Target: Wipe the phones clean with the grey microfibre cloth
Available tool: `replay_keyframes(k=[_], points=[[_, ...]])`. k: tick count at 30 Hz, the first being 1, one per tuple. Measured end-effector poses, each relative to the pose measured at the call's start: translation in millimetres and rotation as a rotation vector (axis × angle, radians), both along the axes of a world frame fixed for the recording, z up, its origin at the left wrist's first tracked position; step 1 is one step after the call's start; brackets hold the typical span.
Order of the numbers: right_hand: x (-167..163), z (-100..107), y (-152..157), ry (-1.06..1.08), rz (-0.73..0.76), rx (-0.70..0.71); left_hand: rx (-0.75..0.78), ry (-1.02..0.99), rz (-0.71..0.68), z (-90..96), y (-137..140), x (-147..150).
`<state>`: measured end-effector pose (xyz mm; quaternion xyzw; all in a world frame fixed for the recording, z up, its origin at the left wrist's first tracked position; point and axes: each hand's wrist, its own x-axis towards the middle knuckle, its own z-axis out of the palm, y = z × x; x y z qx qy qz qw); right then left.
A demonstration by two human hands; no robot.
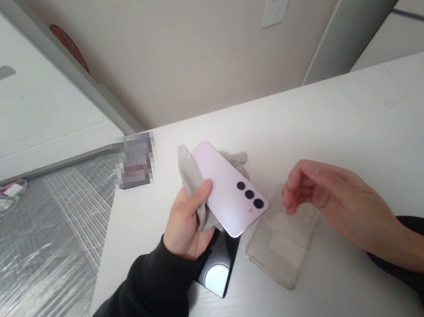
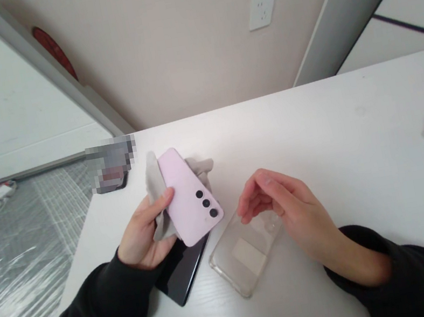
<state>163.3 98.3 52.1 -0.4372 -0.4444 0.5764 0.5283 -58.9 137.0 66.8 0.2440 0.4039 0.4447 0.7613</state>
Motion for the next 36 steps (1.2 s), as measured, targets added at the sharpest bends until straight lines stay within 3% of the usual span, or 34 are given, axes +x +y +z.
replay_keyframes(k=[3,8,12,16,28,32,36], points=[[1.0,3.7,-5.7,-0.293,-0.041,0.218,0.037,-0.004,-0.042,1.0,-2.9,2.8],[0.5,3.3,-13.2,-0.803,0.091,0.806,0.001,-0.006,-0.108,-3.8,-9.1,8.9],[-0.4,-5.9,-14.6,-1.015,0.246,0.969,-0.059,-0.029,-0.129,-6.0,-11.1,10.2],[0.7,-10.5,-13.8,-1.100,0.252,0.970,-0.071,-0.067,-0.100,-1.4,-12.8,9.9],[-18.7,-17.1,-18.7,-1.083,0.228,0.791,0.047,-0.081,-0.283,-2.3,-32.1,12.8],[-38.0,-12.4,-25.3,-0.858,0.207,0.615,0.298,-0.028,-0.345,1.9,-47.6,25.7],[-65.0,-9.2,-53.5,-0.404,0.013,0.370,0.611,0.234,-0.363,14.3,-67.3,38.4]])
